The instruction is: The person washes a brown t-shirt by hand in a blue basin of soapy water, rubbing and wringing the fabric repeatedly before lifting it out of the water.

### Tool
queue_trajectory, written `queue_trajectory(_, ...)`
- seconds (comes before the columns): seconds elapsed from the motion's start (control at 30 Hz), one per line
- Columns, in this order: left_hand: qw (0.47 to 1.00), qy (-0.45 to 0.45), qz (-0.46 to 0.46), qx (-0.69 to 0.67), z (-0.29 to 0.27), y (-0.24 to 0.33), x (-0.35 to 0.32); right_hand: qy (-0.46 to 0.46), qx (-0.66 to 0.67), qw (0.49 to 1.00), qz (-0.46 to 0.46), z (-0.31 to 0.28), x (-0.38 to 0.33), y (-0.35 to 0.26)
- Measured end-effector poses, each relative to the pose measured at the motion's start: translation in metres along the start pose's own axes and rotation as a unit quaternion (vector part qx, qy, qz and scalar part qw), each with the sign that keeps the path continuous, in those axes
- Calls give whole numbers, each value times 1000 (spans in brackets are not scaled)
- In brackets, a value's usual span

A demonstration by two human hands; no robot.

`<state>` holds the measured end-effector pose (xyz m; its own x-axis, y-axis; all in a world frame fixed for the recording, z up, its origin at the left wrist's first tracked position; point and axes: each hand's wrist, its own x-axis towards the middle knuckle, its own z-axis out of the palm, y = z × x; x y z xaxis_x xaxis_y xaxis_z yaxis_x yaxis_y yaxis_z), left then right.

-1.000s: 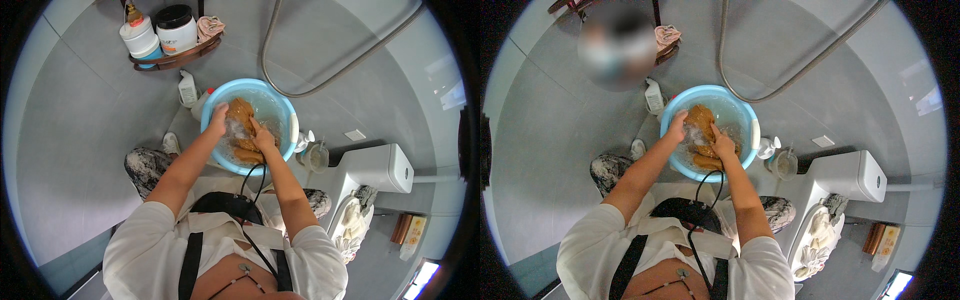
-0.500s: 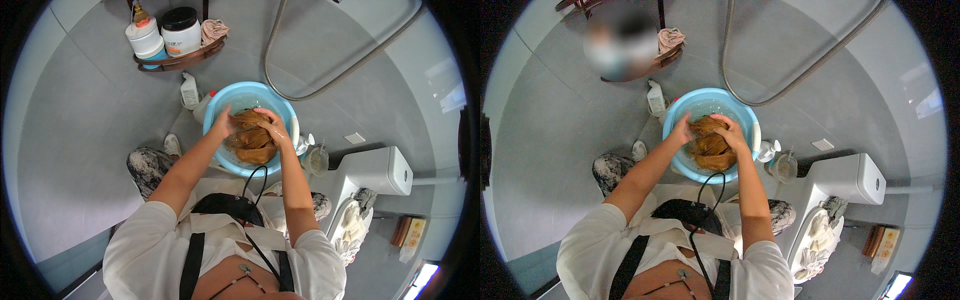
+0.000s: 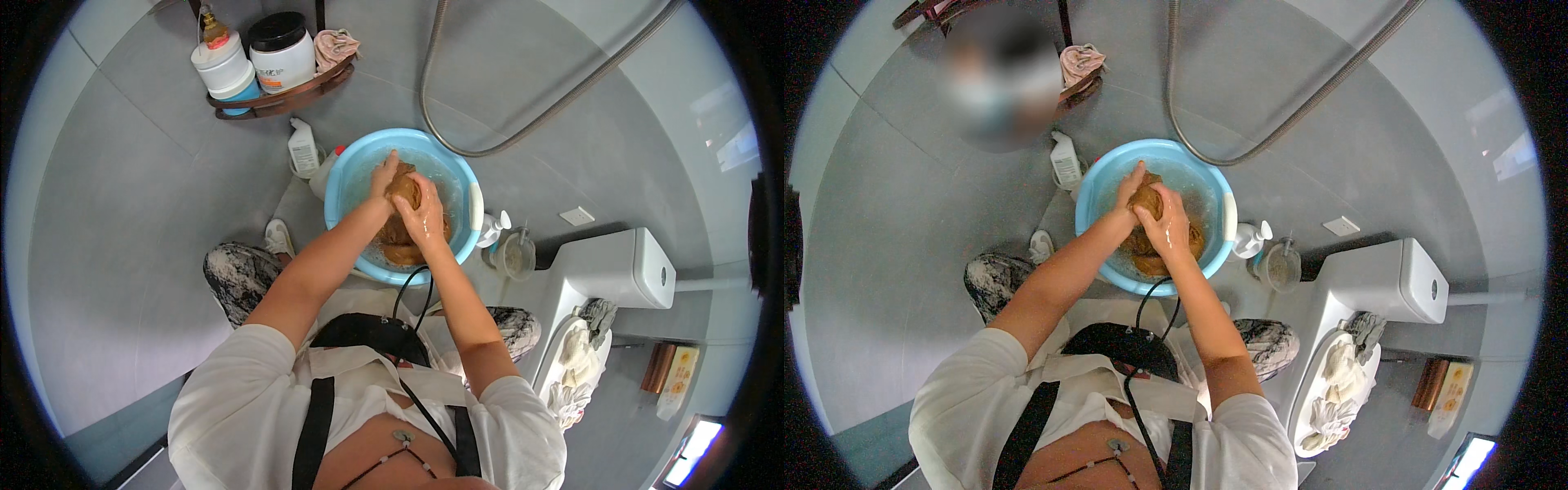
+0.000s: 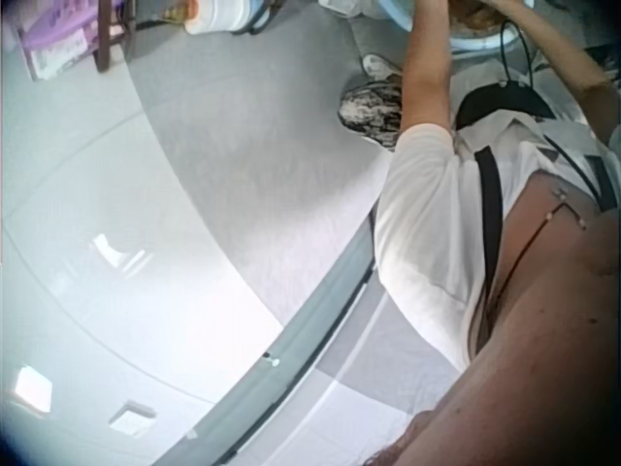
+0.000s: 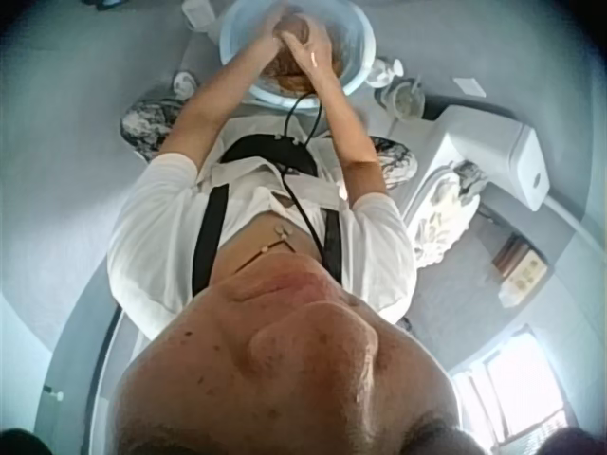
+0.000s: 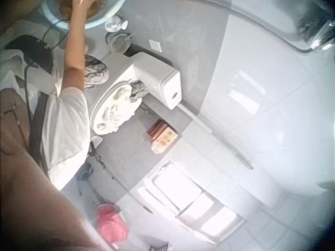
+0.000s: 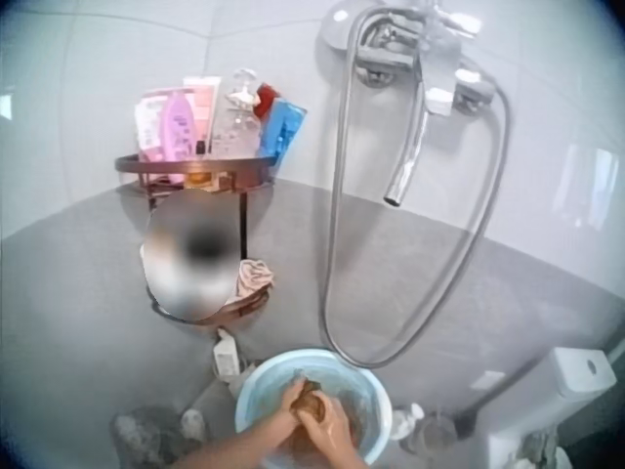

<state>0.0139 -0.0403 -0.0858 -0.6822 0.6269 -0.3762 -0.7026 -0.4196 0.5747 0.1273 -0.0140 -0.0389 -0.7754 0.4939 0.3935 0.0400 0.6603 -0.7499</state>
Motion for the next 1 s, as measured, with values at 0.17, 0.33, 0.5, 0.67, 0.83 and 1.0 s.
queue_trajectory(0.17,998,32,42,46,-5,-15,-6,39,-64,996,54,10,9,19)
queue_trajectory(0.33,974,128,12,184,10,-4,-33,-10,-187,979,82,1,12,55)
queue_trajectory(0.5,979,72,-24,191,-32,10,-5,-38,-241,959,146,-2,10,67)
queue_trajectory(0.67,995,69,-34,69,-64,16,11,-121,-307,944,8,10,-12,81)
queue_trajectory(0.83,993,90,-71,12,-87,5,20,-310,-414,846,131,30,-12,90)
queue_trajectory(1.0,993,59,-97,-30,-52,7,-19,-292,-387,849,209,43,1,124)
